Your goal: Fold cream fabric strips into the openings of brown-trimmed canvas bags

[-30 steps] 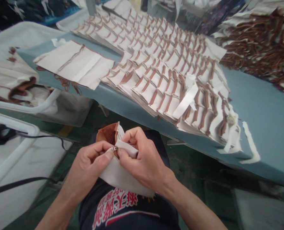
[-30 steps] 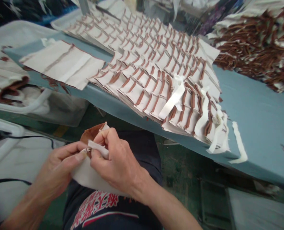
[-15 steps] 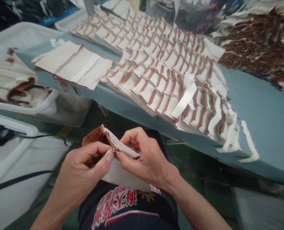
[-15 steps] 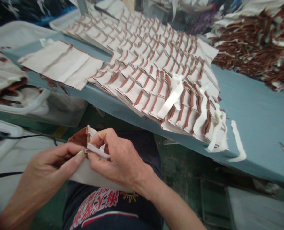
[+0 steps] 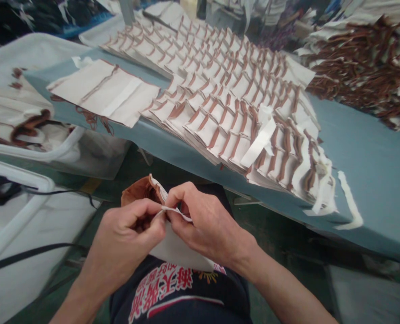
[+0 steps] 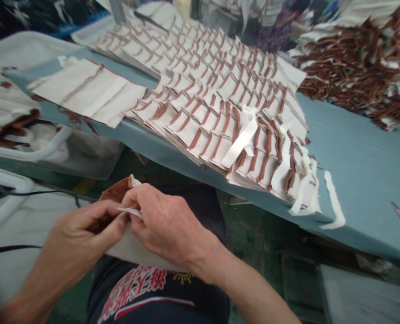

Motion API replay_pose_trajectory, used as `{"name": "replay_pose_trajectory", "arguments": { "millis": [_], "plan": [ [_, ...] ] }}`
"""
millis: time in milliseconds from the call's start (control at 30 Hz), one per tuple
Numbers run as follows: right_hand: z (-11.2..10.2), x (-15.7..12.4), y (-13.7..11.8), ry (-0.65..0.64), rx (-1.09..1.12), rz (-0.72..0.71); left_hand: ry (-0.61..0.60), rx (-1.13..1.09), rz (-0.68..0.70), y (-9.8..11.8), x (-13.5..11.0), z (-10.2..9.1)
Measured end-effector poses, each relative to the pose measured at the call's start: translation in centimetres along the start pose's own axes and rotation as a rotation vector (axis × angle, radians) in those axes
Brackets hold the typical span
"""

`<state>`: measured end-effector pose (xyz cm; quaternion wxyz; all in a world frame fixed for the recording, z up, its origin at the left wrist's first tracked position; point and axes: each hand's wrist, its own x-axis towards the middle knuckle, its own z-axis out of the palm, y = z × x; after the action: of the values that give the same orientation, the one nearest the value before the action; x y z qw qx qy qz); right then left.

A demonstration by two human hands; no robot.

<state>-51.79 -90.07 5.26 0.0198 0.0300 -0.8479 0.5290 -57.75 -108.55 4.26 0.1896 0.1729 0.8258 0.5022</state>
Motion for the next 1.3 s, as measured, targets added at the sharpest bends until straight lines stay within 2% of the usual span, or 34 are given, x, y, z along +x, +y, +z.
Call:
{"name": "replay_pose_trajectory", "arguments": {
  "millis": [100,233,333,433,600,767,833,967,1067,1200,1300],
  "plan": [
    [0.4,0.0,0.3,0.020,0.119,0.051,-0.030,-0.139,-0.064,-0.5,0.3,0.4],
    [1.1,0.1,0.6,0.042,0.290,0.177,-0.130,-0.398,-0.208,-2.8,0.2,0.6],
    [1.4,0.0,0.7,0.049,0.356,0.198,-0.192,-0.480,-0.264,-3.8,0.1,0.4],
    [1.6,-0.1,0.8,0.063,0.330,0.173,-0.219,-0.423,-0.224,-3.3,0.5,0.0],
    [1.9,-0.3,1.1,0.072,0.268,0.163,-0.178,-0.199,-0.133,-1.6,0.9,-0.7],
    [2.5,-0.8,1.5,0.135,0.296,0.243,-0.165,-0.205,-0.034,-0.6,-0.5,-0.9],
    [2.5,-1.3,1.6,0.139,0.289,0.264,-0.094,-0.229,-0.055,0.0,-1.1,-0.6],
    [2.2,-2.3,1.8,0.236,0.387,0.285,0.019,-0.259,-0.200,0.9,-1.8,-0.1],
    [2.2,-2.8,2.0,0.227,0.487,0.331,0.019,-0.213,-0.196,0.6,-1.9,-0.2],
    [2.4,-2.9,1.6,0.153,0.566,0.380,-0.044,-0.106,-0.097,-0.6,-1.7,-0.8],
    [2.6,-2.6,1.0,0.129,0.616,0.394,-0.037,-0.046,-0.070,-1.3,-1.7,-1.2]
  ]
}}
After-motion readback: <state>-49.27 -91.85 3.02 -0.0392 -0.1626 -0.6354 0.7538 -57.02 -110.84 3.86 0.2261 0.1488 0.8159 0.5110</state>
